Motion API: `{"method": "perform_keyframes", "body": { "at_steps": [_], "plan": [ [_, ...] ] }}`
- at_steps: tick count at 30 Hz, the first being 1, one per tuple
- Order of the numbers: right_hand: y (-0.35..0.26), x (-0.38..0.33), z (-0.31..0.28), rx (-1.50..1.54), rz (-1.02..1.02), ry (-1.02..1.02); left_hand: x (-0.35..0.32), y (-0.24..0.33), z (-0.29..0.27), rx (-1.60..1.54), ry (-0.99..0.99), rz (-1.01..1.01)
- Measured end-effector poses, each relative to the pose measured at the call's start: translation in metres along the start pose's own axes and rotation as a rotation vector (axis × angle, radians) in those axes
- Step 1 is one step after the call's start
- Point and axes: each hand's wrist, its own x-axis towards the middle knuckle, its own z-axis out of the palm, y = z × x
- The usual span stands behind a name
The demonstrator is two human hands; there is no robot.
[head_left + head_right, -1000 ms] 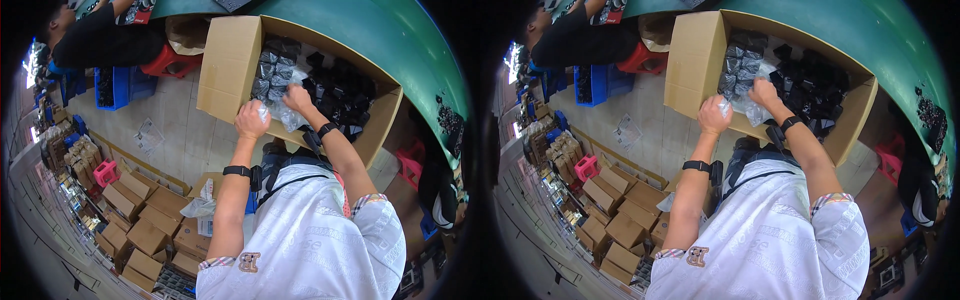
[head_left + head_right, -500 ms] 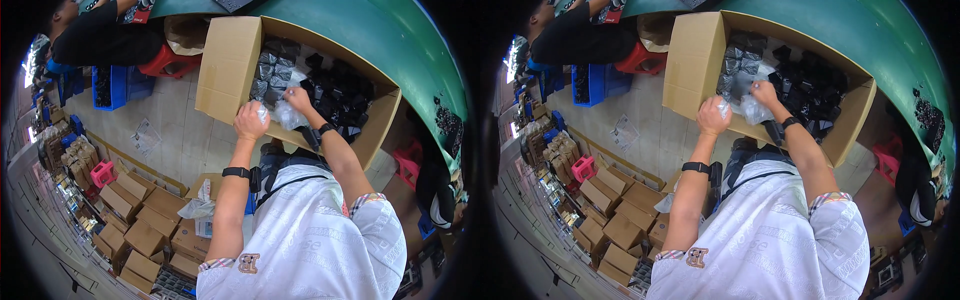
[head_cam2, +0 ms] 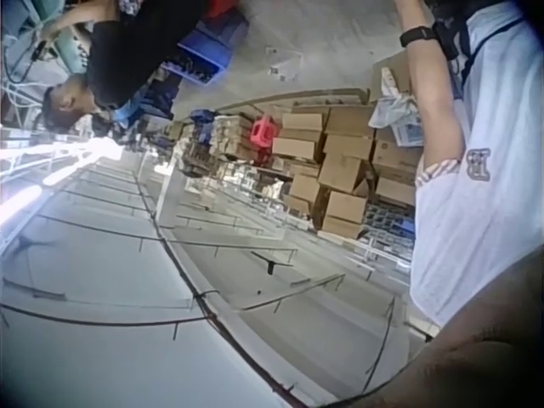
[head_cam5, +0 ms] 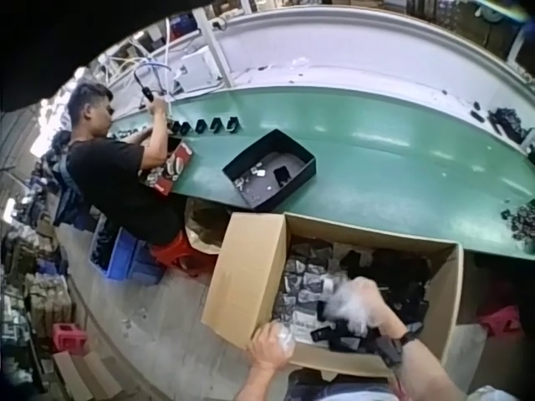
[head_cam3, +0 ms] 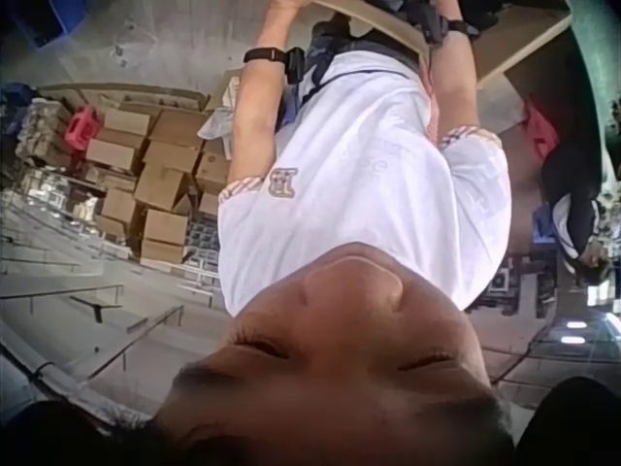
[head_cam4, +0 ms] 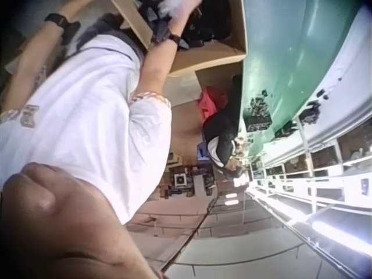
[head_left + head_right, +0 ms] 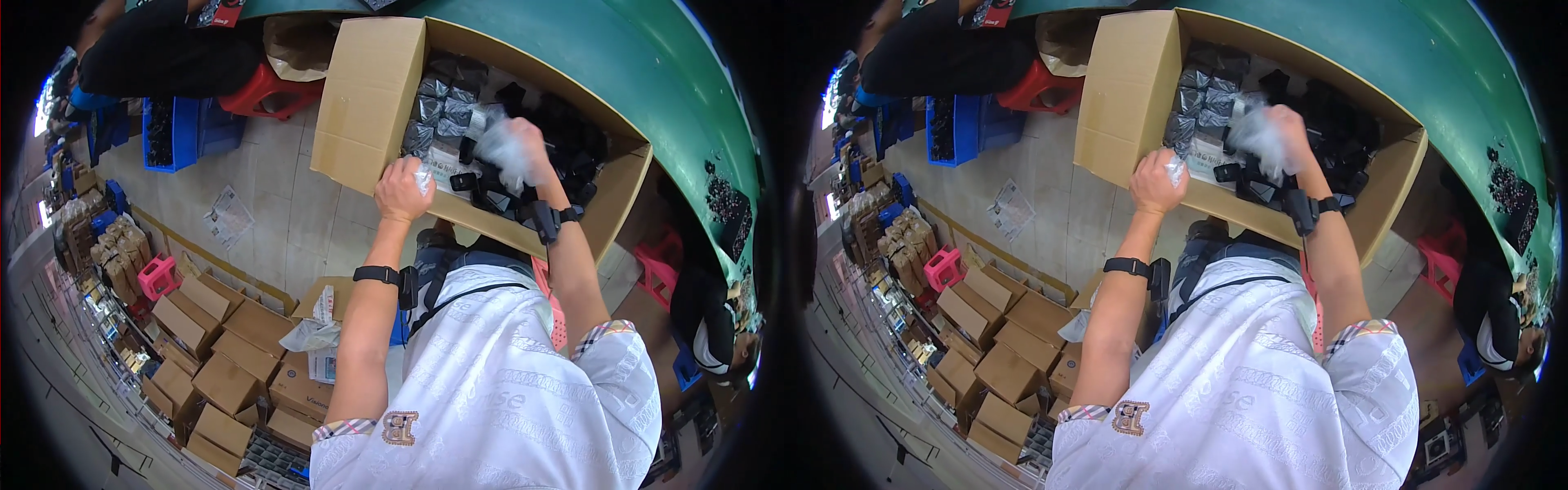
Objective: Placing mechanical parts into plastic bags and then into a cardboard box on a factory assembly line.
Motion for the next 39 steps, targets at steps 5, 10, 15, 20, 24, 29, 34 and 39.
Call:
{"method": "perform_keyframes", "body": {
  "at_steps": [5,10,15,20,24,29,34,39],
  "plan": [
    [0.003,0.017,0.045,-0.154,0.127,-0.159,-0.004,-0.003,0.001,0.019,0.020,0.009],
    [0.024,0.042,0.062,-1.234,-0.024,0.235,-0.001,-0.002,0.001,0.010,0.005,0.000],
    [0.038,0.082,0.051,-1.009,0.161,0.125,-0.002,-0.001,0.002,-0.002,0.007,0.003],
    [0.060,0.097,0.046,-1.294,0.186,0.097,0.002,0.003,0.001,-0.003,0.012,0.015],
    [0.059,0.085,0.061,-1.224,0.185,0.194,0.000,-0.002,0.002,0.000,0.012,0.003],
    [0.022,0.026,0.098,-0.320,0.138,-0.632,-0.004,-0.009,0.000,0.016,0.007,-0.021],
    [0.037,0.006,0.066,-0.641,0.018,-0.344,0.001,-0.001,0.005,-0.023,0.029,0.012],
    [0.012,0.018,0.054,-0.914,-0.186,0.331,-0.003,-0.006,0.003,0.013,0.015,0.002]
  ]
}}
